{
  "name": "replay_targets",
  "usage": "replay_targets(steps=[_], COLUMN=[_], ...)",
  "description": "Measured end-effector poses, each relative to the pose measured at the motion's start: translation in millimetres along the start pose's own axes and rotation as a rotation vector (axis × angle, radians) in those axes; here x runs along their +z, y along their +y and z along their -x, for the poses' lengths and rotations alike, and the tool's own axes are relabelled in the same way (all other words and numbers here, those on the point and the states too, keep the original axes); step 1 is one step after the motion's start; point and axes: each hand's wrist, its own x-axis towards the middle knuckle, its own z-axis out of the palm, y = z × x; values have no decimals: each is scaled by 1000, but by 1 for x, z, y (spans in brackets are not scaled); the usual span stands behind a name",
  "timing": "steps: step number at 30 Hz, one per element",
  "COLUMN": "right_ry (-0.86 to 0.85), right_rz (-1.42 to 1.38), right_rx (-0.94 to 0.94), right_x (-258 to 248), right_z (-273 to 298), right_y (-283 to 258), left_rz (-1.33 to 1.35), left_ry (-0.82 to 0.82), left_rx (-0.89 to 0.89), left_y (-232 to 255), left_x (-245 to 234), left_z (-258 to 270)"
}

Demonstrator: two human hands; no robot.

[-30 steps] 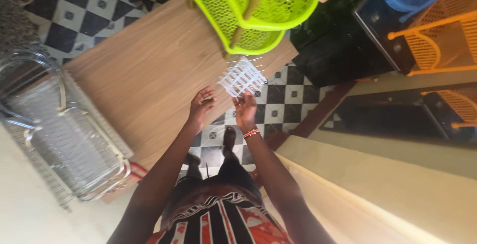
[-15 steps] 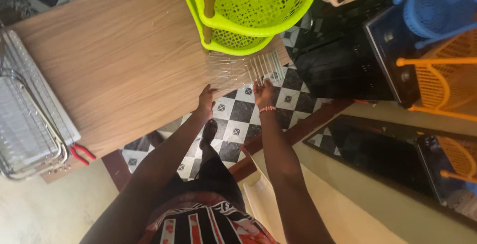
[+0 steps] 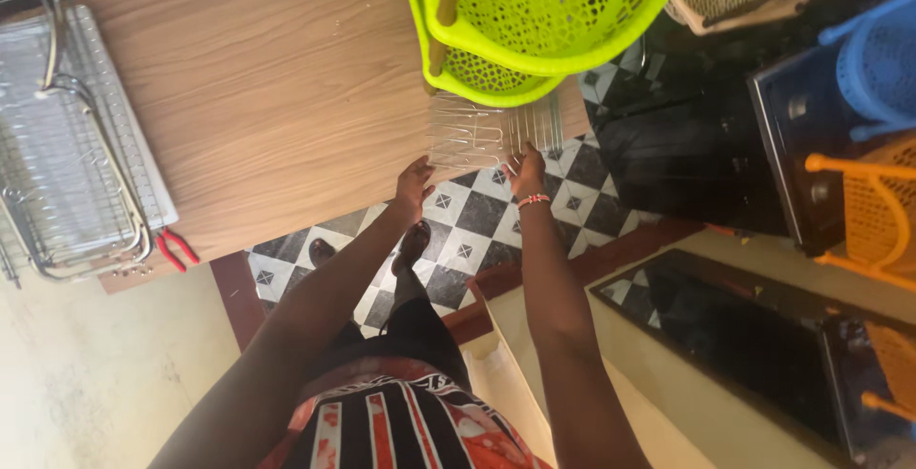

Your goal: The person assembles a three-tier blue plastic basket by inserting vertical rods into the basket tiers and stacking them. Then, the person assembles a metal wire rack by attaching wire mesh panels to metal frame pieces on a wooden table.

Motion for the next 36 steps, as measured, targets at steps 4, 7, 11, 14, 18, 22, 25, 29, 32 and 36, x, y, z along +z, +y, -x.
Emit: replay_targets(steps=[4,7,11,14,18,22,25,29,32,36], right_ry=[43,101,332,307,-122,-397,-576,-870,-980,-913], right_rz=[7,52,216,302,132,367,494,649,812,1001], right_rx=[24,-76,-559,-906,-624,-347,-291,-263,-271,-442], right_x=[6,7,27,44,88,151,204,268,308,331], right_z=[15,30,54,83,119,152,181,229,263,287], right_y=[-4,0,22,50,93,158,222,320,383,441], left_rz=[105,88,123,209,317,327,174,-51,-335,-733], left_ry=[42,115,233,295,404,471,698,1179,1461,1493], left_rx=[65,160,259,351,519,719,858,958,1059,802], left_y=[10,22,44,60,91,117,128,139,143,161], left_x=[-32,-64,-117,-159,-208,-256,-297,-379,-459,-550], left_z=[12,26,56,82,113,136,150,177,207,241])
